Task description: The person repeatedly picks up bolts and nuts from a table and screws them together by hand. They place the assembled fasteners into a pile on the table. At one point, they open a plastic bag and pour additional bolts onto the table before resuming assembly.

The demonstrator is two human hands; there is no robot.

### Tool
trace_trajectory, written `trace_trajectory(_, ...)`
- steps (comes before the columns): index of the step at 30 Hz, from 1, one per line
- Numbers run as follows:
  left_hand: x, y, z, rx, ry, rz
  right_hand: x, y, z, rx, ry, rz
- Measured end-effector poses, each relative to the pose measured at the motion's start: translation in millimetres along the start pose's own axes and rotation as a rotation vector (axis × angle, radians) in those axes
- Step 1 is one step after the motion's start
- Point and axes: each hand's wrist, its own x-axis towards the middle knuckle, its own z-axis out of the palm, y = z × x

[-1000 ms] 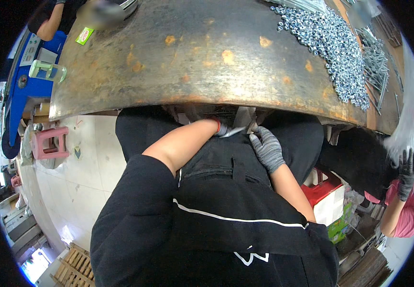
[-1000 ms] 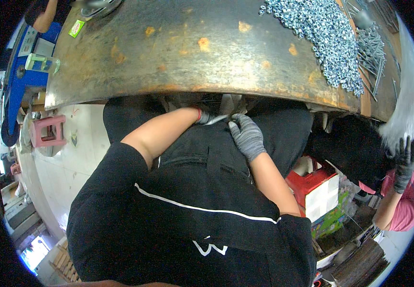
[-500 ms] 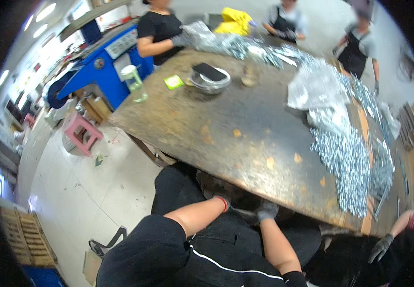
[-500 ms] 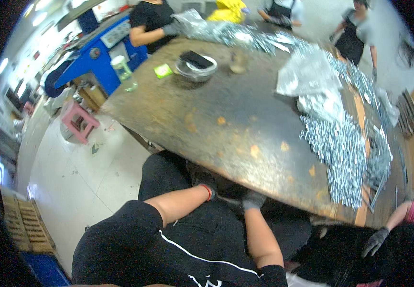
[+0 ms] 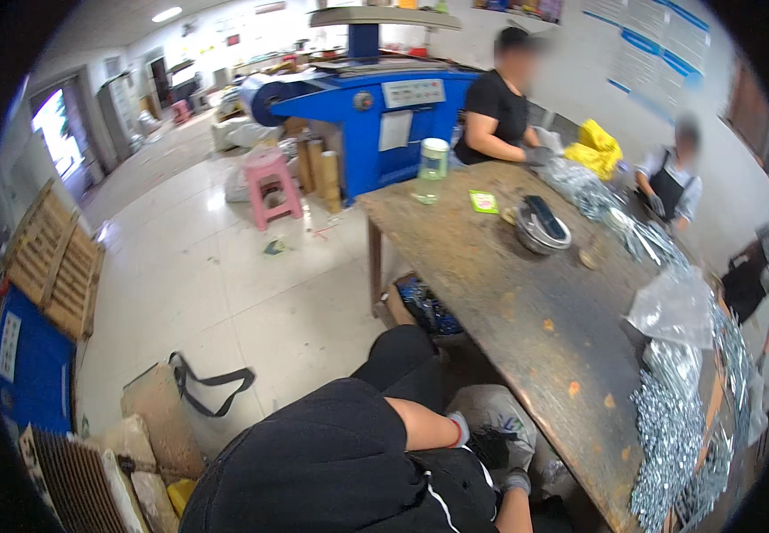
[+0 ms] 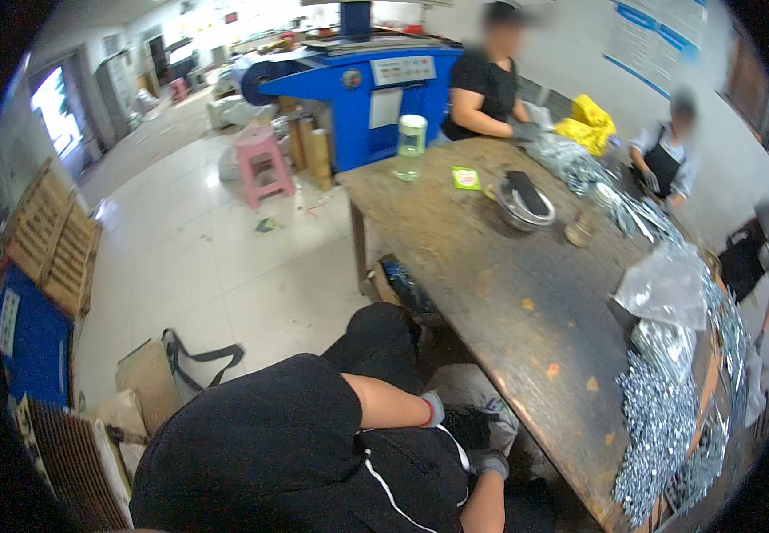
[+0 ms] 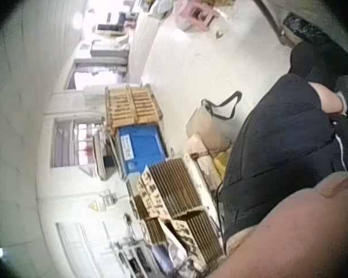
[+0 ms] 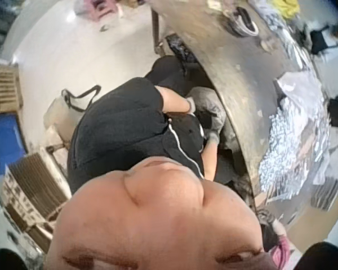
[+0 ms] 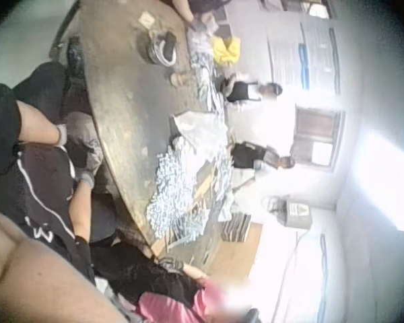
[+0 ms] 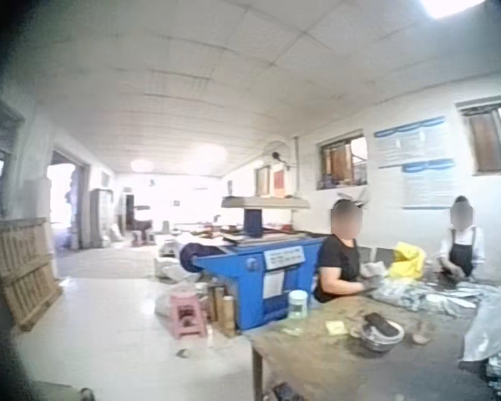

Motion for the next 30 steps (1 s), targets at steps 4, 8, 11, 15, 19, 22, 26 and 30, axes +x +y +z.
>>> trace_trajectory(4,-42,21,-21,-0.065,0.046,-0.031,-23,18,3,-0.023,-0.014,0.049)
trace_trajectory(8,-36,15,7,-0.009,0.182,0.015,-35,12,0,-0.022,-0.022,0.025)
trace_trajectory(11,-30,20,17,-0.051,0.209,0.054,-27,0,-4,-0.019,-0.017,-0.011)
trace_trajectory(15,-49,22,2,-0.002,0.177,0.101,-29,-9,-12,0.001,-0.001,-0.033)
trace_trajectory(19,-73,17,-23,0.008,0.159,0.221,-40,-13,-23,0.042,0.031,-0.034)
trace_trajectory(22,-71,17,-16,0.049,0.165,0.298,-47,-24,-34,0.055,0.03,-0.04)
trace_trajectory(26,-71,10,-7,0.114,0.155,0.412,-69,-29,-45,0.076,-0.022,0.019)
trace_trajectory(30,-88,21,-44,0.05,0.024,0.246,-102,-6,-50,0.097,-0.063,0.124)
